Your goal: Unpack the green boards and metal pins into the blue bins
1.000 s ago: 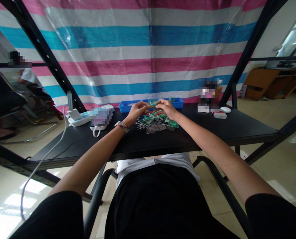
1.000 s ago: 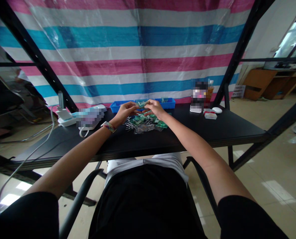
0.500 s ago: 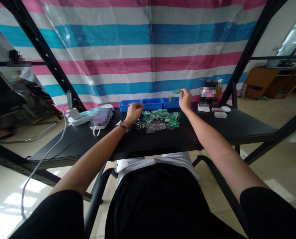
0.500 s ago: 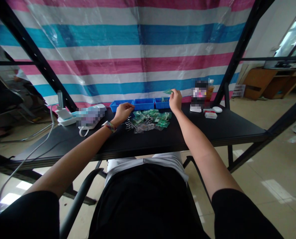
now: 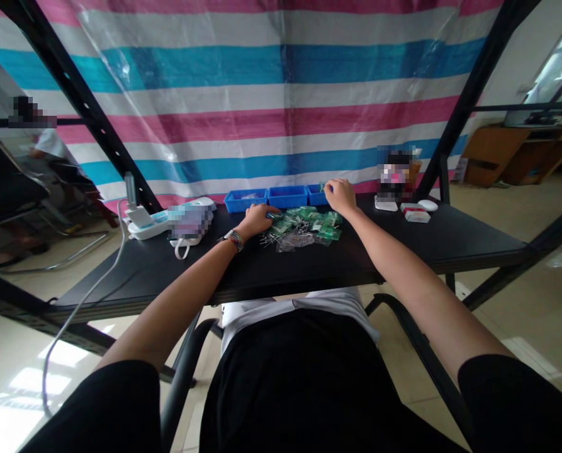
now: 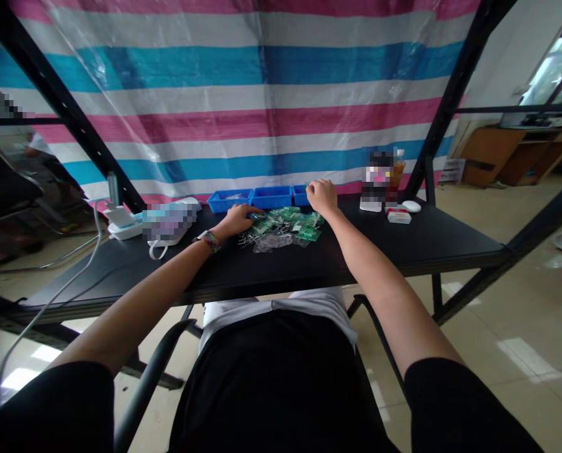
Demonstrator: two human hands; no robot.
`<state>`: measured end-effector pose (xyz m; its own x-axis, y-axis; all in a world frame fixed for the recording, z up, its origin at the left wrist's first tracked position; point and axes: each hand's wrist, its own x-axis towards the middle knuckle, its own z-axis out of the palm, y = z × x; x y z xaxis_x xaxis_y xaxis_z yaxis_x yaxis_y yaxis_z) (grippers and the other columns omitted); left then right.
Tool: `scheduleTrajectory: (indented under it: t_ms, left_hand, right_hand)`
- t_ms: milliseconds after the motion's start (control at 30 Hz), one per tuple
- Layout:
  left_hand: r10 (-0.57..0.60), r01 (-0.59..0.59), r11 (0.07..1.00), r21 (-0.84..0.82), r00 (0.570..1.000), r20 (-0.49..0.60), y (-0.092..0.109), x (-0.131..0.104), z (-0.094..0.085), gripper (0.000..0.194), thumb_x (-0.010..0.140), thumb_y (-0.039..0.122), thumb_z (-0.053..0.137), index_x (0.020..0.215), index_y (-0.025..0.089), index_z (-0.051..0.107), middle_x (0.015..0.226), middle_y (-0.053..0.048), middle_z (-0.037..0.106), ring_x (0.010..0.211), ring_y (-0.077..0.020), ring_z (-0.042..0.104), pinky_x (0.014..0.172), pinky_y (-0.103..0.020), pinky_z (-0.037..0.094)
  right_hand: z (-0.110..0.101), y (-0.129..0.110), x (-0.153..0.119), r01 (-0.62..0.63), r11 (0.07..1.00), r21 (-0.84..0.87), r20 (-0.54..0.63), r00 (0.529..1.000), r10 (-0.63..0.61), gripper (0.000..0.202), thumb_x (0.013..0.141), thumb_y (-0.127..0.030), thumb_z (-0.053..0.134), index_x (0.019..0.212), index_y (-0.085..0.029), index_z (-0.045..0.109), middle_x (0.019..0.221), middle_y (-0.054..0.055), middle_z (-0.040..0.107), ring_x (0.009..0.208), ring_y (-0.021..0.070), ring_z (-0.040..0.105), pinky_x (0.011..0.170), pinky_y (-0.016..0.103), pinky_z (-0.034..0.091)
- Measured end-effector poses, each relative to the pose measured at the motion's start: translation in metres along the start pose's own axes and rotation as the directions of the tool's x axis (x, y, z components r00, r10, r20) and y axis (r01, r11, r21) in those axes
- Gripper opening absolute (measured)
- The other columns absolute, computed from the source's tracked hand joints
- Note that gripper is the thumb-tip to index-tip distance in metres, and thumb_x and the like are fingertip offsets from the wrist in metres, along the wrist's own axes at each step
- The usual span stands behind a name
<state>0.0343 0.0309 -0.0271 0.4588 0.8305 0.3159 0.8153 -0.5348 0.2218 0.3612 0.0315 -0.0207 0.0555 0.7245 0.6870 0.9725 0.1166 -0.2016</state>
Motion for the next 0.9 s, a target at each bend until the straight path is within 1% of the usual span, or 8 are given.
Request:
scheduleTrajectory:
  t_ms: [67, 200, 300, 400, 533, 633, 800, 900]
  left_hand:
    - [0.023, -0.023, 1.000, 0.014, 1.000, 0.007, -0.003, 0.001, 0.000, 0.058, 0.080, 0.019, 0.063, 0.134, 0.028, 0.084, 0.129, -0.009, 0.081, 0.124, -0.0359, 0.070, 0.118, -0.050, 0.048]
    - [0.068, -0.068, 0.998, -0.007, 0.998, 0.000, -0.009, 0.005, 0.000, 0.042, 0.086, 0.032, 0.065, 0.121, 0.026, 0.088, 0.117, -0.010, 0.082, 0.116, -0.0328, 0.072, 0.116, -0.047, 0.048]
    - [0.090, -0.093, 0.994, -0.054, 0.995, -0.044, -0.012, 0.007, 0.001, 0.040, 0.083, 0.036, 0.069, 0.116, 0.027, 0.089, 0.106, -0.010, 0.082, 0.109, -0.0311, 0.071, 0.112, -0.044, 0.049]
    - [0.091, -0.094, 0.994, -0.063, 0.995, -0.048, -0.013, 0.008, 0.002, 0.043, 0.078, 0.033, 0.070, 0.116, 0.026, 0.088, 0.101, -0.011, 0.080, 0.105, -0.0321, 0.068, 0.112, -0.046, 0.048]
    - [0.069, -0.068, 0.997, -0.029, 0.998, 0.007, -0.009, 0.005, 0.001, 0.044, 0.076, 0.029, 0.067, 0.115, 0.027, 0.087, 0.103, -0.011, 0.075, 0.110, -0.0352, 0.064, 0.112, -0.052, 0.045]
    - [0.040, -0.040, 0.999, 0.013, 0.999, 0.013, -0.005, 0.001, -0.001, 0.042, 0.078, 0.031, 0.069, 0.117, 0.027, 0.084, 0.106, -0.012, 0.073, 0.114, -0.0380, 0.060, 0.109, -0.053, 0.045]
    - [-0.021, 0.023, 1.000, 0.021, 0.996, -0.084, -0.005, -0.002, -0.001, 0.034, 0.080, 0.037, 0.075, 0.109, 0.021, 0.079, 0.114, -0.016, 0.070, 0.120, -0.0420, 0.058, 0.105, -0.053, 0.048]
    - [0.016, -0.020, 0.999, -0.030, 0.993, -0.120, -0.005, -0.001, -0.004, 0.027, 0.080, 0.032, 0.074, 0.104, 0.020, 0.075, 0.110, -0.015, 0.071, 0.110, -0.0364, 0.063, 0.100, -0.047, 0.050]
  right_hand:
    - [-0.001, -0.003, 0.000, 0.018, 1.000, 0.021, -0.002, 1.000, -0.018, 0.036, 0.104, -0.023, 0.048, 0.107, -0.017, 0.084, 0.114, 0.019, 0.081, 0.107, 0.0354, 0.067, 0.099, 0.044, 0.048]
    - [-0.001, -0.007, -0.002, 0.040, 0.998, 0.055, -0.011, 0.999, -0.039, 0.034, 0.104, -0.021, 0.049, 0.106, -0.017, 0.082, 0.114, 0.017, 0.081, 0.109, 0.0348, 0.067, 0.101, 0.043, 0.048]
    - [-0.001, -0.009, -0.003, 0.062, 0.994, 0.091, -0.026, 0.998, -0.060, 0.032, 0.102, -0.019, 0.049, 0.104, -0.018, 0.081, 0.112, 0.016, 0.081, 0.111, 0.0338, 0.068, 0.104, 0.044, 0.049]
    - [-0.002, -0.012, -0.004, 0.090, 0.987, 0.132, -0.034, 0.996, -0.086, 0.032, 0.101, -0.019, 0.050, 0.103, -0.019, 0.081, 0.111, 0.015, 0.081, 0.110, 0.0335, 0.068, 0.105, 0.045, 0.050]
    - [-0.005, -0.019, -0.006, 0.106, 0.981, 0.160, -0.032, 0.994, -0.102, 0.030, 0.103, -0.021, 0.050, 0.103, -0.020, 0.080, 0.112, 0.015, 0.081, 0.113, 0.0331, 0.068, 0.106, 0.045, 0.050]
    - [-0.008, -0.025, -0.007, 0.107, 0.979, 0.174, -0.028, 0.994, -0.104, 0.028, 0.103, -0.020, 0.050, 0.101, -0.022, 0.078, 0.112, 0.013, 0.081, 0.113, 0.0319, 0.068, 0.106, 0.043, 0.050]
    - [-0.010, -0.034, -0.008, 0.132, 0.967, 0.216, -0.016, 0.991, -0.132, 0.027, 0.103, -0.018, 0.050, 0.098, -0.023, 0.076, 0.113, 0.011, 0.082, 0.111, 0.0296, 0.069, 0.107, 0.041, 0.049]
    - [-0.011, -0.039, -0.009, 0.160, 0.959, 0.234, -0.021, 0.987, -0.160, 0.027, 0.104, -0.018, 0.050, 0.096, -0.022, 0.076, 0.111, 0.011, 0.081, 0.110, 0.0293, 0.069, 0.107, 0.041, 0.048]
